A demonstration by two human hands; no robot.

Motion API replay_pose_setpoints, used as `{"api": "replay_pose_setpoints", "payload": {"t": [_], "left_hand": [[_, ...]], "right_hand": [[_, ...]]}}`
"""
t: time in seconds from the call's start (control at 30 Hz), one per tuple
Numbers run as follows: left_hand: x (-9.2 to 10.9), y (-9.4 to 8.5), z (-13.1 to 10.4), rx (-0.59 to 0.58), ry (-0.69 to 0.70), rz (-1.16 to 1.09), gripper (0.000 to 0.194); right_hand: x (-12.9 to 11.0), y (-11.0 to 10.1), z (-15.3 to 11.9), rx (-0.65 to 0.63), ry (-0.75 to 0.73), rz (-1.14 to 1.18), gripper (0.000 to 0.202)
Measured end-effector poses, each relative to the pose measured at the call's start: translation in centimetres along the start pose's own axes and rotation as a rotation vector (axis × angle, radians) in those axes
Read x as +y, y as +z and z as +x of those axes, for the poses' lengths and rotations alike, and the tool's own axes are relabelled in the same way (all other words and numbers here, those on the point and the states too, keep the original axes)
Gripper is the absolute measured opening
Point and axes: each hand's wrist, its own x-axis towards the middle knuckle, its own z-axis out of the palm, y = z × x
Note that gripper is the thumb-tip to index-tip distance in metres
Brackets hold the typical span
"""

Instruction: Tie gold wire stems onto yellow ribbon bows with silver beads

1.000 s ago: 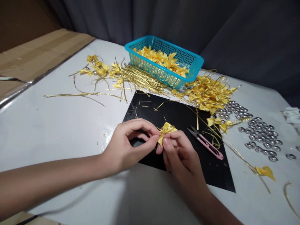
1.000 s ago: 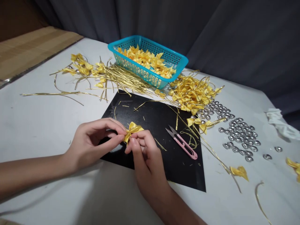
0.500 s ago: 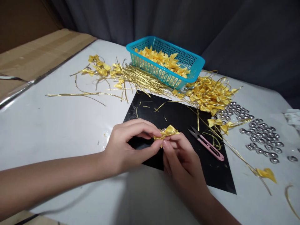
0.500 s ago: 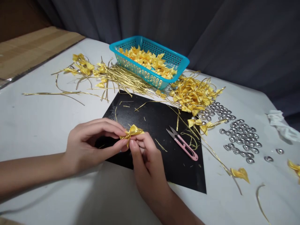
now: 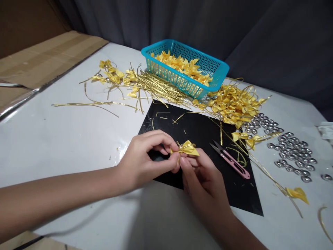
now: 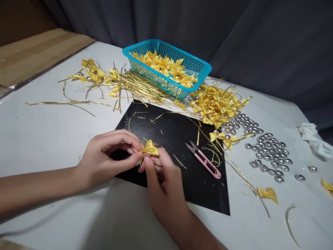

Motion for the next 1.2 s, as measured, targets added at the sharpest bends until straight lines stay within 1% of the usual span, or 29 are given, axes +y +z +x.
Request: {"api": "replay_pose_setpoints", "payload": {"t": [0.13, 0.27, 0.4, 0.57, 0.73, 0.83, 1.03, 1.2], "left_hand": [[-0.17, -0.02, -0.26, 0.04, 0.054, 0.021, 0.006], [-0.17, 0.02, -0.27, 0.074, 0.086, 0.025, 0.007], [-0.09, 0.08, -0.08, 0.082, 0.041, 0.005, 0.006], [0.07, 0.11, -0.09, 0.059, -0.055, -0.082, 0.005], [0.14, 0.13, -0.01, 0.056, -0.161, -0.173, 0.006], [0.11, 0.13, 0.1, 0.052, -0.178, -0.187, 0.006], [0.02, 0.09, -0.07, 0.043, -0.158, -0.177, 0.006], [-0.07, -0.07, -0.08, 0.052, -0.159, -0.165, 0.006]], "right_hand": [[0.14, 0.0, 0.06, 0.018, -0.063, -0.032, 0.018], [0.13, 0.06, 0.03, 0.037, -0.092, -0.04, 0.014], [0.11, 0.03, -0.2, 0.058, -0.132, -0.077, 0.009], [0.35, -0.07, -0.55, 0.081, -0.158, -0.174, 0.01], [0.41, -0.01, -0.57, 0.089, -0.168, -0.219, 0.01], [0.39, 0.03, -0.5, 0.1, -0.188, -0.223, 0.01], [0.4, -0.04, -0.57, 0.095, -0.221, -0.228, 0.01], [0.38, 0.03, -0.7, 0.12, -0.221, -0.251, 0.01]]}}
